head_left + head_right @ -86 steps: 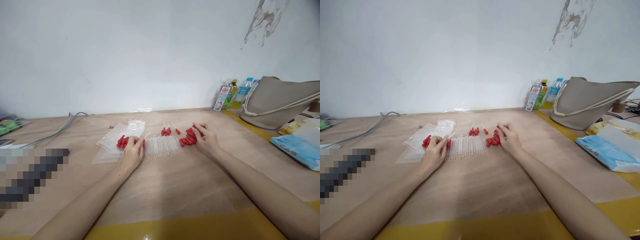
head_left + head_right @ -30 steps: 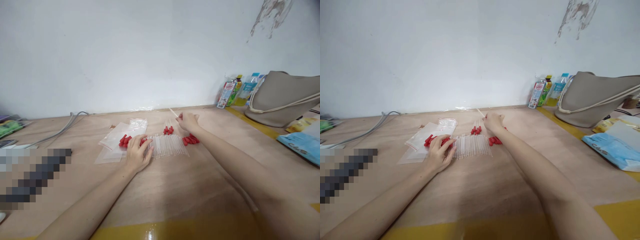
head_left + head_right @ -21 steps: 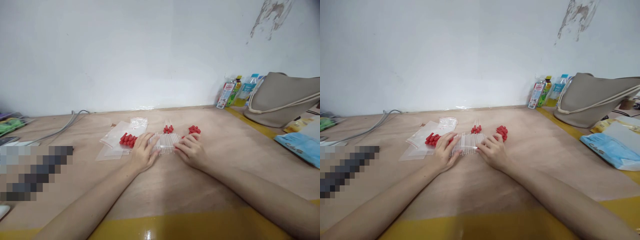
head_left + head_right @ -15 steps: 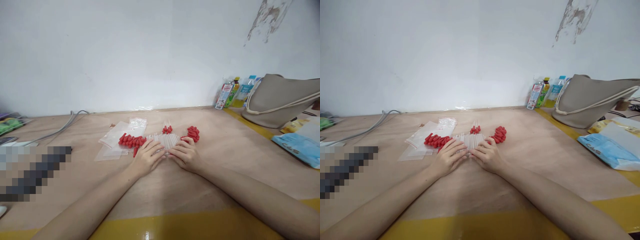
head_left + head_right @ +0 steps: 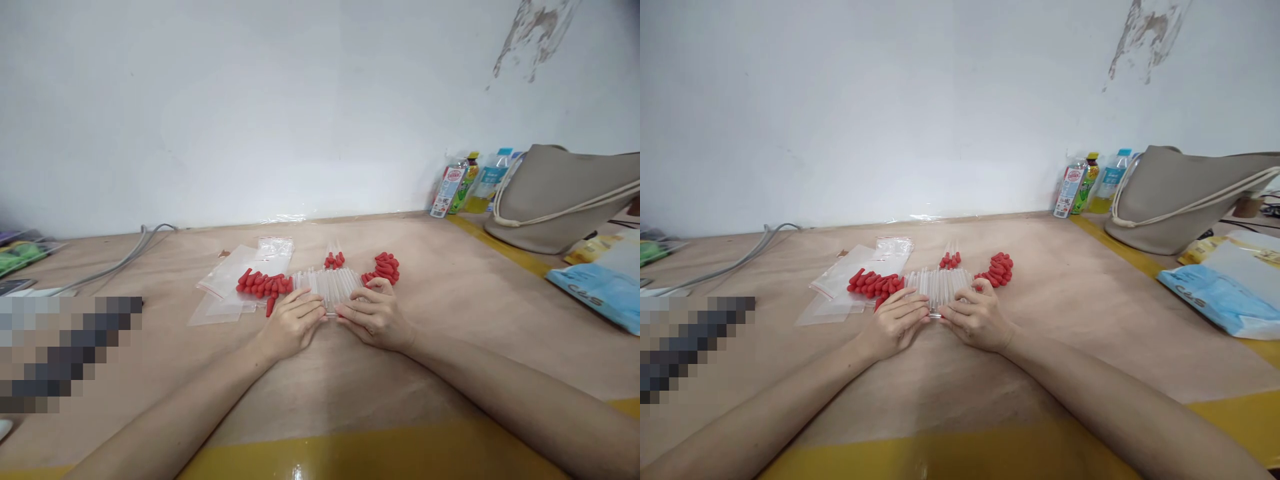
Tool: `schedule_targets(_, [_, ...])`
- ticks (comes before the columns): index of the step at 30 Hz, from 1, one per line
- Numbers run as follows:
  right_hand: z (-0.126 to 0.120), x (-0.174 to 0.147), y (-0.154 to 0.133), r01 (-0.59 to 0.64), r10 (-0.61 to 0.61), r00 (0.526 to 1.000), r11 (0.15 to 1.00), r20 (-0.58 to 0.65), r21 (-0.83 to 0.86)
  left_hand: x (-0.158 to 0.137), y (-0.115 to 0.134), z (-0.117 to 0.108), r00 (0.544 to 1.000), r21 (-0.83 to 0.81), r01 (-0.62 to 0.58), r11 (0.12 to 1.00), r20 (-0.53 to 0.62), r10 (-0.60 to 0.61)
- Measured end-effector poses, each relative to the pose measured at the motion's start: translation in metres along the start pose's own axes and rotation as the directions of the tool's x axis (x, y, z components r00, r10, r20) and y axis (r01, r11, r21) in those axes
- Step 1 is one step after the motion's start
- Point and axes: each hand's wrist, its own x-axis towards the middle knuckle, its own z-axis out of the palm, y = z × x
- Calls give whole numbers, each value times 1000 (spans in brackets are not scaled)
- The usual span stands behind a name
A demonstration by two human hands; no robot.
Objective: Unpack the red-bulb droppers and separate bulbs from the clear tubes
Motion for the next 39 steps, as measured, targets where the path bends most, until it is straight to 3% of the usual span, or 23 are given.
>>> schedule_targets(12, [-9, -3, 4, 4, -5, 999, 1000, -45, -28, -5, -4, -5, 997, -26, 50, 998, -49, -51])
schedule_targets(16, [-9, -11, 25, -182, 182, 978, 983, -98, 15, -10, -12, -10, 970, -7, 206, 978, -131, -206])
schedule_targets(20, [-9, -12, 47, -383, 406, 906, 906, -119, 178, -9, -20, -7, 910, 34, 382, 924, -188, -369])
schedule_targets(23, [-12, -13, 64, -509, 536, 833, 840, -141, 187, -7, -27, -2, 892, 100, 431, 897, -199, -407])
schedule_targets(25, [-16, -15, 76, -618, 643, 750, 765, -159, 181, -6, -32, -1, 892, 115, 430, 896, -208, -401])
schedule_targets(28, [-20, -19, 92, -751, 795, 587, 606, -153, 262, -4, -34, -2, 891, 105, 427, 898, -221, -397])
schedule_targets(31, [-21, -23, 101, -792, 876, 466, 474, -122, 384, -1, -34, -3, 888, 87, 431, 898, -220, -405])
schedule_targets(39, [-15, -31, 113, -832, 869, 495, 483, -29, 273, -1, -31, 3, 916, -16, 384, 923, -121, -383])
